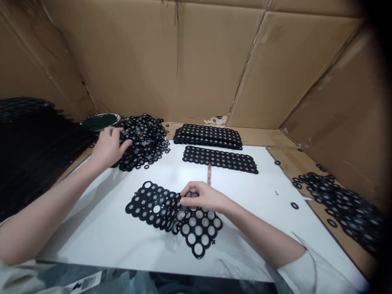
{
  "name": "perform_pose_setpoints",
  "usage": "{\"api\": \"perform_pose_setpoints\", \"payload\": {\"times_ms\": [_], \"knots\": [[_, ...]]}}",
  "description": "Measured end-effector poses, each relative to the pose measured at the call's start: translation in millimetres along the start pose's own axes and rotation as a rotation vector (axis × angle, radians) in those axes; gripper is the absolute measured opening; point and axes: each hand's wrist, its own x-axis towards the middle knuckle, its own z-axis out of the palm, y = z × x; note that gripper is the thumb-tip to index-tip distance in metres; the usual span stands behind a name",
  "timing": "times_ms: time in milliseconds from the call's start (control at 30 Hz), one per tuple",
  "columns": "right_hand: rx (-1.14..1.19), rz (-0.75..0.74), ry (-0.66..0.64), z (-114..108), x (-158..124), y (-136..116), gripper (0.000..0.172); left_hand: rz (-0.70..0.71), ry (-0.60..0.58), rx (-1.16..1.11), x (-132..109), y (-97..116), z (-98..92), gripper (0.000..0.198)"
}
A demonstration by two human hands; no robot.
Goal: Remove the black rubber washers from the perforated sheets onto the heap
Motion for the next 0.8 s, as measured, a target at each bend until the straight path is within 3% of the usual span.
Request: {"api": "perform_pose_setpoints", "payload": {"times_ms": [33,100,200,300,433,567,667,800], "knots": [[0.06,0.01,0.012,0.4,0.8,4.8,0.027,0.04,-0.047,-0.031,-14.6,14.2,-3.8,0.052],[0.179,0.005,0.041,3.3,2.1,14.4,0.04,0.241,-0.312,-0.139,-49.5,43.4,-8.3,0.049],[0.305,-0.03,0.053,8.0,2.3,22.9,0.042,0.447,-0.584,-0.273,-96.6,76.2,-6.2,0.072],[0.366,-0.031,0.049,10.2,1.1,23.4,0.024,0.471,-0.511,-0.305,-110.5,87.4,-1.3,0.058],[0.413,0.004,0.162,14.5,-0.6,19.5,0.017,0.34,-0.307,-0.314,-91.0,94.4,-8.5,0.031],[0.401,-0.108,0.244,24.0,-1.2,15.4,0.012,0.225,-0.406,-0.522,-85.2,122.1,-19.1,0.027],[0.382,-0.156,0.264,30.2,-0.5,15.6,0.013,0.216,-0.467,-0.542,-90.4,141.5,-16.5,0.029],[0.335,-0.174,0.255,34.3,2.1,20.4,0.016,0.243,-0.55,-0.572,-88.9,147.6,-10.3,0.025]]}}
